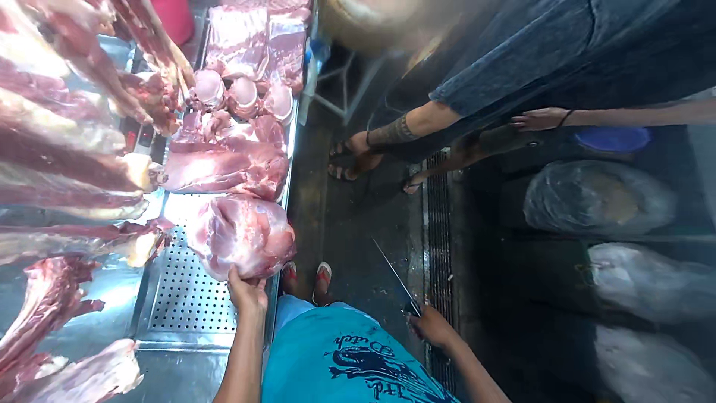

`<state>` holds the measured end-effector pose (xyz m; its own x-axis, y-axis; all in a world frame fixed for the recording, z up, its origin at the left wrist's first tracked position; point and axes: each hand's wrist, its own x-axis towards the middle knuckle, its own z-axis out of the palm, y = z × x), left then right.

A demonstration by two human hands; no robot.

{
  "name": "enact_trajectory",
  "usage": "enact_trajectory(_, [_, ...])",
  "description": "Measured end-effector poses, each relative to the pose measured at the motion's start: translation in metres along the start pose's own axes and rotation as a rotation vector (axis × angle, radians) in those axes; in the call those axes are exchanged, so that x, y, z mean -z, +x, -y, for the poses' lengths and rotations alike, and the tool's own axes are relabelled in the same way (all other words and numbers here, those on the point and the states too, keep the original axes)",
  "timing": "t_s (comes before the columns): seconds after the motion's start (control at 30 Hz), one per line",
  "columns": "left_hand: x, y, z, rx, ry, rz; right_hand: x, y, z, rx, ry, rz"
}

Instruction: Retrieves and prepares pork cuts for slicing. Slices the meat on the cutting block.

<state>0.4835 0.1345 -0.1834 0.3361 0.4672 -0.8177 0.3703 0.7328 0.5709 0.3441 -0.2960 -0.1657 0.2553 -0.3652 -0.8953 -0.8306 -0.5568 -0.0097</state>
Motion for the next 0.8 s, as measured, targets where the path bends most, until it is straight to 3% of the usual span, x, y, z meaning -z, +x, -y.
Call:
enact_trajectory(0.07, [-0.008, -0.006, -0.004, 0.017, -0.066, 0.057, -0.014, -0.007, -0.017, -0.043, 0.059, -0.002])
enact_trajectory(0.23, [-0.049, 0.021, -0.019, -0.121, -0.165, 0.095, -0.044, -0.006, -0.030, -0.059, -0.012, 0.044])
enact_trajectory(0.4, [-0.018, 0.018, -0.014, 0.053, -0.094, 0.087, -0.031, -0.008, -0.013, 0.001, -0.203, 0.125])
enact_trajectory(0.57, [0.025, -0.007, 0.001, 0.106, -0.012, 0.121, -0.011, -0.011, -0.004, 0.021, -0.281, 0.093])
enact_trajectory(0.8, [0.046, -0.048, 0.010, -0.092, 0.072, 0.252, 0.012, 0.006, 0.027, 0.125, -0.584, 0.045])
